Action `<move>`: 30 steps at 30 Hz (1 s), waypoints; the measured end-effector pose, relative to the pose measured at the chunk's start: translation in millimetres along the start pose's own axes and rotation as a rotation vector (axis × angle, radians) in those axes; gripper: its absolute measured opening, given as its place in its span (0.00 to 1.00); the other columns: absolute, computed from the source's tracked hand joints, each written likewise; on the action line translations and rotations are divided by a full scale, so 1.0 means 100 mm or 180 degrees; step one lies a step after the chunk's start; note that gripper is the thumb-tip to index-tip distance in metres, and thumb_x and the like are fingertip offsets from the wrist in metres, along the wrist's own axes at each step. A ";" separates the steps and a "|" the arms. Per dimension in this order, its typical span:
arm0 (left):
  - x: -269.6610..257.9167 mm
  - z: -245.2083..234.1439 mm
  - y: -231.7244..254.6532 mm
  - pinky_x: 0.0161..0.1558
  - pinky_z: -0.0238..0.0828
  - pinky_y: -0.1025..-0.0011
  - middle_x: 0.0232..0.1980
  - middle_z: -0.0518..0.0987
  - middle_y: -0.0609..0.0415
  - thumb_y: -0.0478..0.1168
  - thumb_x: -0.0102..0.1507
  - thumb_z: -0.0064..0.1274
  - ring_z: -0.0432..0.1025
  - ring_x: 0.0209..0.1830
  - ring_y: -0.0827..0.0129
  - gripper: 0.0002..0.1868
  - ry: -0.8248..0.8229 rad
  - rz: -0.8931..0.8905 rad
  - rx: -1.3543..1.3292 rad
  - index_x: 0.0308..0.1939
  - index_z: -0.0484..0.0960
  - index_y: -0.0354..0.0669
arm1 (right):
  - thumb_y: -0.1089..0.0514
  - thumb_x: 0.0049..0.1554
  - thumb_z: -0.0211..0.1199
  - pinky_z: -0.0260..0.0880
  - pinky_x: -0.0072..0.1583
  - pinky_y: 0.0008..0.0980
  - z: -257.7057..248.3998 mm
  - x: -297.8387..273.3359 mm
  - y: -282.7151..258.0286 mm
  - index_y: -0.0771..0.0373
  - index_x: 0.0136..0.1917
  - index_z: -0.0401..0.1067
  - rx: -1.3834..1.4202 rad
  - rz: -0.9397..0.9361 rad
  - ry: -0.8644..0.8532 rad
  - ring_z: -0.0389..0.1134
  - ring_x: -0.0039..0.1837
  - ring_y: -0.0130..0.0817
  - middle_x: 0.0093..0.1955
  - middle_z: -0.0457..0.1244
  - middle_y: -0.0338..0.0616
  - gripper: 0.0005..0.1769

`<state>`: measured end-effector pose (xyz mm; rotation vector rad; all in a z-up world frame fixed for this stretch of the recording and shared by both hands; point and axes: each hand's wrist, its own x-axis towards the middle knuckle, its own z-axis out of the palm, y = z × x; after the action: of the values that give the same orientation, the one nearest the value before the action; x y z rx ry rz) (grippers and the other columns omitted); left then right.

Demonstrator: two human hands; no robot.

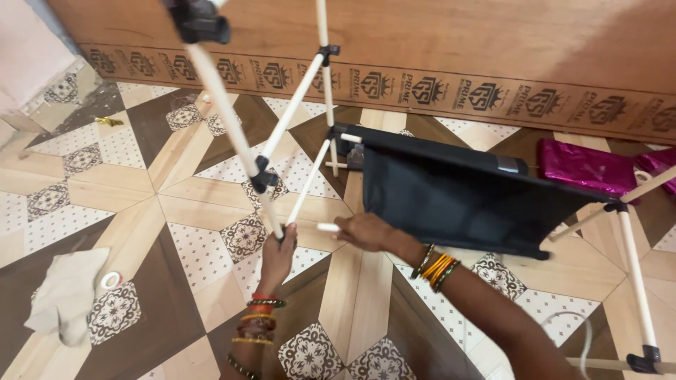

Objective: The person disassembles a three-tier black fabric and white PVC pipe shelving unit. They remove the fabric shelves from the frame and then detach the PVC pipes from the joints, leaving the components separated on the floor.

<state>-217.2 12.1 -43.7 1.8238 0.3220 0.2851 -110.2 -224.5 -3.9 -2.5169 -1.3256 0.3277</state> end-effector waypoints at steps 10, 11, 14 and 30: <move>-0.82 -0.60 -0.06 0.31 0.63 0.74 0.27 0.74 0.57 0.51 0.69 0.50 0.66 0.27 0.76 0.20 0.0230 -0.0223 -0.0144 0.42 0.82 0.34 | 0.62 0.57 0.65 0.67 0.62 0.42 0.13 -0.23 -0.12 0.64 0.60 0.70 0.0043 -0.0871 0.1464 0.64 0.61 0.48 0.56 0.64 0.50 0.17; -0.87 -0.62 -0.03 0.33 0.64 0.74 0.29 0.75 0.56 0.51 0.69 0.51 0.66 0.30 0.75 0.20 0.0347 -0.0188 -0.0088 0.44 0.82 0.33 | 0.63 0.59 0.65 0.67 0.62 0.42 0.04 -0.20 -0.11 0.64 0.59 0.71 0.0020 -0.0769 0.1678 0.64 0.60 0.48 0.56 0.64 0.49 0.14; -1.02 -0.54 0.06 0.40 0.72 0.72 0.40 0.79 0.53 0.47 0.62 0.58 0.74 0.42 0.72 0.26 0.1240 0.0045 -0.0111 0.58 0.72 0.34 | 0.64 0.57 0.64 0.65 0.61 0.43 -0.28 0.02 -0.01 0.67 0.61 0.70 -0.0395 -0.0610 0.2559 0.64 0.61 0.50 0.59 0.64 0.52 0.18; -1.27 -0.11 0.57 0.60 0.64 0.56 0.55 0.74 0.50 0.53 0.58 0.62 0.68 0.55 0.59 0.23 0.1420 0.2970 0.1916 0.53 0.74 0.50 | 0.59 0.60 0.53 0.67 0.60 0.52 -0.78 0.53 0.91 0.63 0.78 0.50 -0.1303 0.0149 -0.0097 0.64 0.69 0.55 0.74 0.57 0.57 0.34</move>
<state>-335.0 -38.6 10.8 2.3988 -0.2001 1.3727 14.4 -240.7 34.4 -2.8872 -1.4729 0.1108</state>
